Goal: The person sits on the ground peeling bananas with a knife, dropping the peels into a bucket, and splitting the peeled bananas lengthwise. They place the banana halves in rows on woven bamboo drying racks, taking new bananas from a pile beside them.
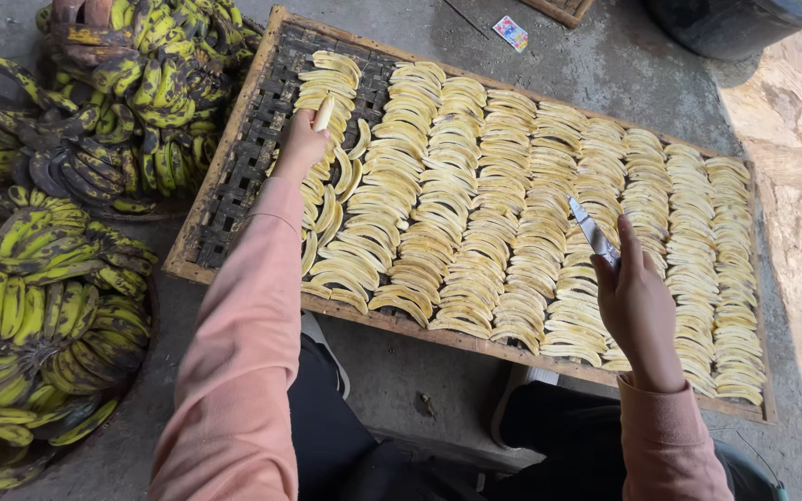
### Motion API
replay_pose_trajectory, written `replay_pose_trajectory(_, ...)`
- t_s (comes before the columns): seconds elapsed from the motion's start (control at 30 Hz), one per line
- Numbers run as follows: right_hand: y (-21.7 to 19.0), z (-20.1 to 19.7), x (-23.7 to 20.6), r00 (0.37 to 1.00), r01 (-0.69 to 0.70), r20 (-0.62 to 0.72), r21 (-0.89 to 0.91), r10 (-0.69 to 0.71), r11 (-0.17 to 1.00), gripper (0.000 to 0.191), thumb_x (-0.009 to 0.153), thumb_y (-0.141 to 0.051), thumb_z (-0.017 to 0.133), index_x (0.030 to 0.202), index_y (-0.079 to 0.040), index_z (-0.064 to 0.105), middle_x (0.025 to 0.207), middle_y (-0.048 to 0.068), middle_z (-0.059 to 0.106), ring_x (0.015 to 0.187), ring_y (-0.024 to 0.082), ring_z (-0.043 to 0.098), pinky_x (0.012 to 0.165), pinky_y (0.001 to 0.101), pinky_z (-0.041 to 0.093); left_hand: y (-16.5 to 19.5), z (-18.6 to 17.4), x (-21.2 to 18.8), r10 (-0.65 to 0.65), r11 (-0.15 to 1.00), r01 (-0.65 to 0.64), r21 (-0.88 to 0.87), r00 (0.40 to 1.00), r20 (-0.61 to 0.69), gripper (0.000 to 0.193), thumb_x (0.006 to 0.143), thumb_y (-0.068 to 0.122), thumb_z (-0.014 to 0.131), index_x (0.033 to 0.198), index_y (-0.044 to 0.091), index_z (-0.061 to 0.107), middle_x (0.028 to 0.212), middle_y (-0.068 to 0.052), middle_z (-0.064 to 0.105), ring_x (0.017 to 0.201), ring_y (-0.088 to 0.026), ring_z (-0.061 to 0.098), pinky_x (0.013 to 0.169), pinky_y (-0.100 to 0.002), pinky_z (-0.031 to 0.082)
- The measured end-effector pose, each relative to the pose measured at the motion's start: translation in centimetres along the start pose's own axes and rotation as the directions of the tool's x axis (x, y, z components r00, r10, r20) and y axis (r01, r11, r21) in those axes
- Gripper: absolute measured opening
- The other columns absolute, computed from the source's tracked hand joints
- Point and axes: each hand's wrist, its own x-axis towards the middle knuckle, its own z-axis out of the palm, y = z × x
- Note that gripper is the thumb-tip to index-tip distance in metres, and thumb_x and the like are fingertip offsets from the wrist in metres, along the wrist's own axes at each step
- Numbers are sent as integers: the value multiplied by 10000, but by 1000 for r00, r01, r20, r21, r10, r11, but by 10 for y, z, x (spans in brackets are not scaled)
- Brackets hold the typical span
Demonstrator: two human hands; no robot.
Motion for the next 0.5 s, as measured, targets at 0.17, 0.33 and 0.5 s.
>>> replay_pose_trajectory(0.17, 0, 15, 9, 999, 2, 53, 42, -4, 999, 581, 1014, -253, 658, 1540, -89, 474, 1034, 220, 693, 749, 377, 686, 576, 467, 521, -39, 21, 15, -35, 993, 43, 112, 997, -73, 282, 771, 172, 865, 985, 39, 738, 922, -116, 763, 838, -229, 747, 767, -365, 572)
replay_pose_trajectory(0.33, -4, 21, 15, 991, -34, 127, 32, 30, 999, 564, 1001, -261, 663, 1518, -111, 497, 1006, 212, 700, 736, 364, 692, 588, 463, 525, -32, 55, 28, -217, 973, 197, -121, 958, -189, 232, 880, 229, 822, 939, 18, 744, 870, -129, 765, 788, -233, 729, 745, -393, 555)
replay_pose_trajectory(0.5, -7, 28, 19, 987, -49, 156, 99, 33, 994, 552, 973, -279, 663, 1483, -127, 516, 1016, 205, 705, 713, 348, 697, 579, 454, 531, -24, 65, 50, -236, 938, 155, -309, 941, -243, 268, 850, 171, 788, 1032, 22, 659, 903, -82, 736, 724, -207, 705, 623, -362, 557)
